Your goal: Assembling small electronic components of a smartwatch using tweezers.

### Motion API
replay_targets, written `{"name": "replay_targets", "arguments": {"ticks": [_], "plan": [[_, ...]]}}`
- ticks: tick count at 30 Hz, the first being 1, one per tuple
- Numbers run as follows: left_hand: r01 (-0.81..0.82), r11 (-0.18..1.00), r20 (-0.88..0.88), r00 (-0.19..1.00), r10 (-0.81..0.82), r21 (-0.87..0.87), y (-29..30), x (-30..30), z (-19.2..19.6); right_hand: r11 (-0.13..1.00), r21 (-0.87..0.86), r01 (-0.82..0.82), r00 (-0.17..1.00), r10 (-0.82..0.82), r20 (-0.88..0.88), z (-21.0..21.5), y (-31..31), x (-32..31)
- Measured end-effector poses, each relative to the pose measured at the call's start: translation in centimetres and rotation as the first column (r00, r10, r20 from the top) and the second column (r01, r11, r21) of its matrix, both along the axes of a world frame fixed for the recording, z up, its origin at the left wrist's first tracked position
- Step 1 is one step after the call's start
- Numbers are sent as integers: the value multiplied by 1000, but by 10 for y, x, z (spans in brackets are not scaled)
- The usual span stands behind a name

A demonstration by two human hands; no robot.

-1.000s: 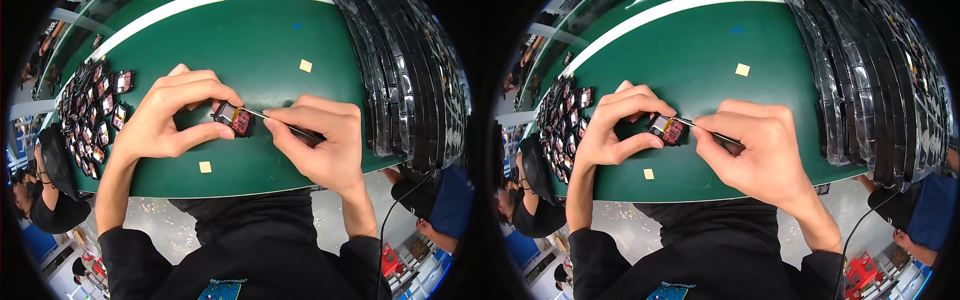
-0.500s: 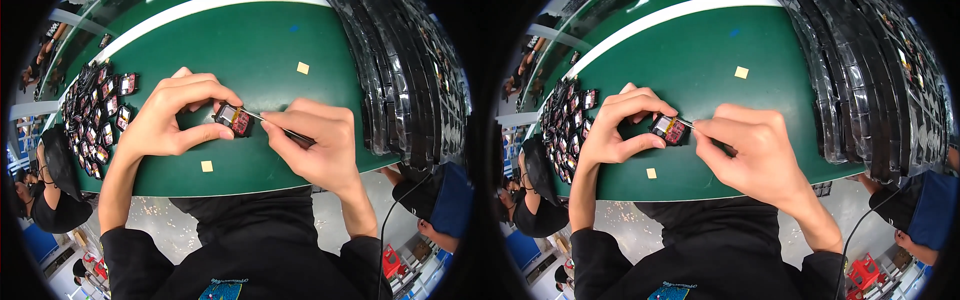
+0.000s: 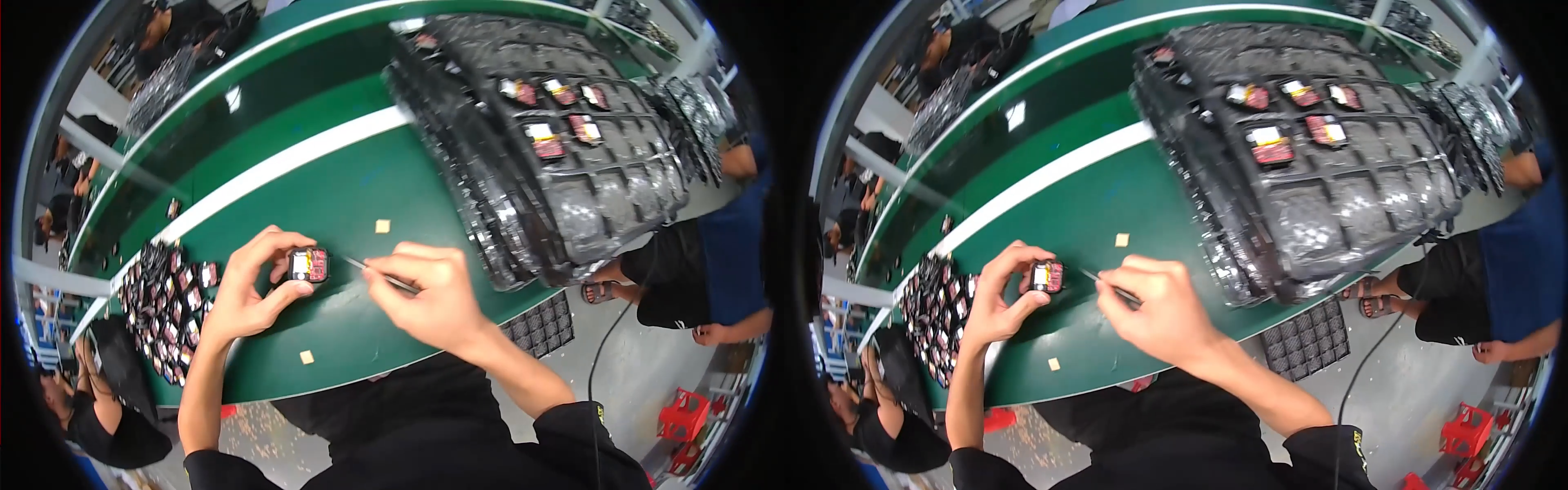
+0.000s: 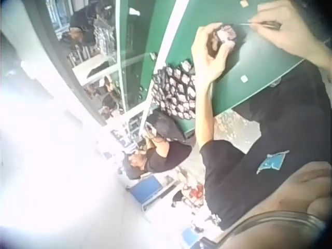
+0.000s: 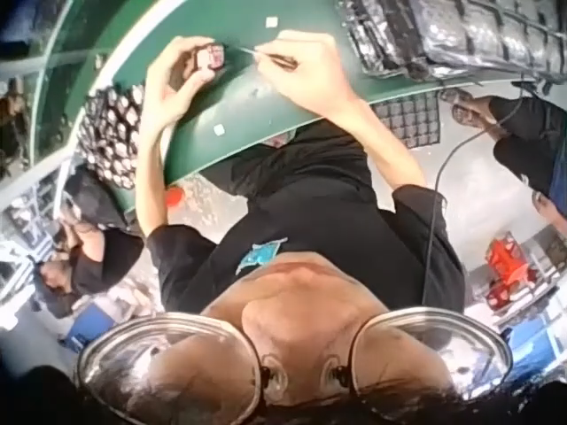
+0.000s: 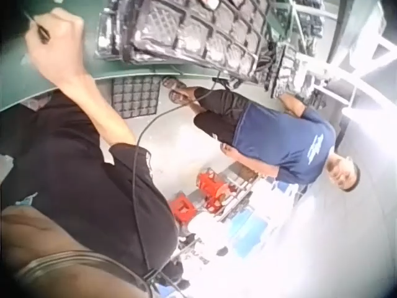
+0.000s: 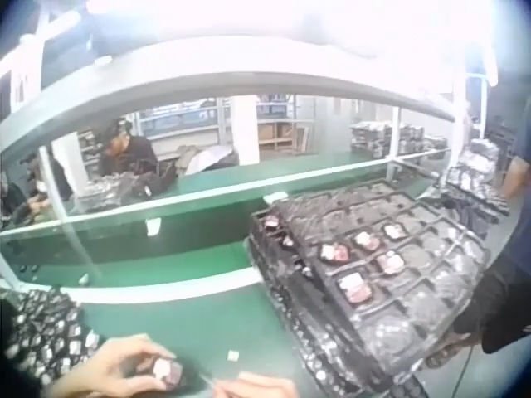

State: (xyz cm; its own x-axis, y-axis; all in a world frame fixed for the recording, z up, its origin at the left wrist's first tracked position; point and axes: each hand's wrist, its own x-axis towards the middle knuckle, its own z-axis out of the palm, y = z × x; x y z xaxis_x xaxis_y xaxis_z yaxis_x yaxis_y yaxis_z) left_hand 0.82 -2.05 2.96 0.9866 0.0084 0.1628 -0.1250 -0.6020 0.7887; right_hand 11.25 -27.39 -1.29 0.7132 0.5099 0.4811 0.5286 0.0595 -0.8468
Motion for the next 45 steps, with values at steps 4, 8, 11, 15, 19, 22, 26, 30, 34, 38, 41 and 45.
{"name": "replay_targets", "arguments": {"ticks": [4,8,11,15,19,22,26,30,34,38,41,45], "plan": [[206,973,239,944,-225,103,-59,66,48,1000,28,-13,1000,13,-26,-10,-3,0],[409,880,499,726,-474,240,-128,133,75,993,-97,-64,990,50,-135,-6,-5,-2],[428,848,522,669,-529,312,-153,154,71,994,-38,-106,968,94,-233,-10,3,-8],[366,870,492,720,-489,330,-137,145,62,996,-32,-89,987,83,-135,-5,-1,-3],[237,902,437,811,-388,360,-78,119,48,999,-29,-23,998,25,52,2,5,-2],[74,871,322,911,-257,485,-22,98,33,986,-169,1,999,5,37,11,-6,-1],[-287,624,296,951,93,727,81,63,6,986,-166,12,999,-5,41,9,-6,-1],[-544,327,345,793,503,773,183,6,-9,984,-173,-33,997,44,58,12,5,-7],[-526,548,96,773,628,650,216,6,-11,980,-194,-32,997,46,68,9,3,-7],[-482,635,150,851,503,604,205,5,-9,978,-206,-20,998,34,61,10,3,-9],[-302,839,181,952,245,452,129,17,-2,975,-222,26,999,-15,49,11,2,-6],[-27,919,58,998,4,394,23,5,-3,976,-203,77,997,-80,-4,8,1,-4]]}}
